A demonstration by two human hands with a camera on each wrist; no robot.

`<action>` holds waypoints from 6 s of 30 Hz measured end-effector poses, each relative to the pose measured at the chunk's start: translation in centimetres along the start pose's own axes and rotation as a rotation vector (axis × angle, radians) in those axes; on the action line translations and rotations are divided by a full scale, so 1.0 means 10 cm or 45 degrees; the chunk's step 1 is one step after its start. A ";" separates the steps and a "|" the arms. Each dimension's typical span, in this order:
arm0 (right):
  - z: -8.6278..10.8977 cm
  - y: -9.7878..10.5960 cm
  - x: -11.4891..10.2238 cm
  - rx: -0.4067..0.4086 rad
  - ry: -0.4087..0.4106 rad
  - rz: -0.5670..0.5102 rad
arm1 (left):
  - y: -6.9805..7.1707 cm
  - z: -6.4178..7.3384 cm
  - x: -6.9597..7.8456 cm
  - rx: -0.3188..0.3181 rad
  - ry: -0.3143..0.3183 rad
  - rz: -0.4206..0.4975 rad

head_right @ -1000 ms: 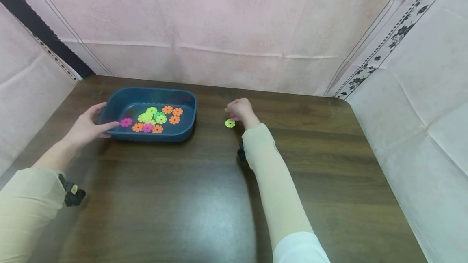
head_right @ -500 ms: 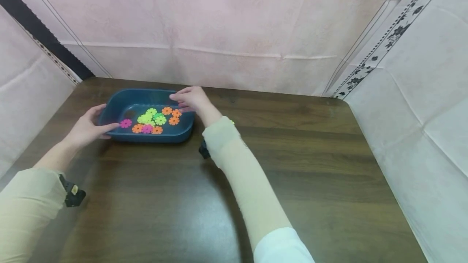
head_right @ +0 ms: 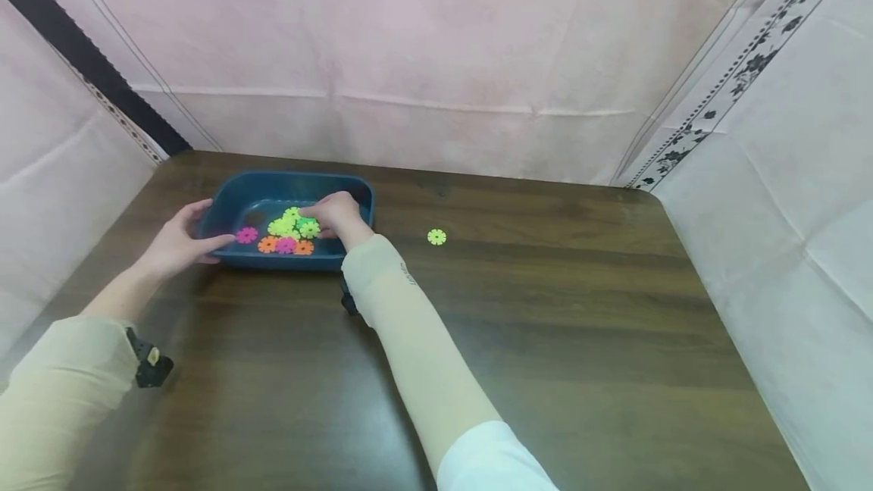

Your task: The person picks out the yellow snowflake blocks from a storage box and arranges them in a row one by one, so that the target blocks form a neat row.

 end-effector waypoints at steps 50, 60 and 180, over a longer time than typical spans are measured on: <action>-0.23 -0.09 0.06 0.086 -0.083 -0.026 | 0.02 -0.03 -0.04 0.033 0.027 0.031; 0.01 0.11 -0.24 -0.116 -0.007 -0.231 | 0.02 -0.02 -0.04 0.020 0.019 0.037; 0.13 0.05 -0.08 -0.075 -0.027 -0.024 | -0.19 -0.04 0.18 -0.071 0.017 -0.009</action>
Point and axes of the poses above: each hand's wrist, its own z-axis away from the middle knuckle, its own y-axis out of the back of the hand, x = y × z, the point moved 5 cm from there along -z, towards the middle knuckle, and after that the axes turned 10 degrees about -x, right-handed, at the moved point
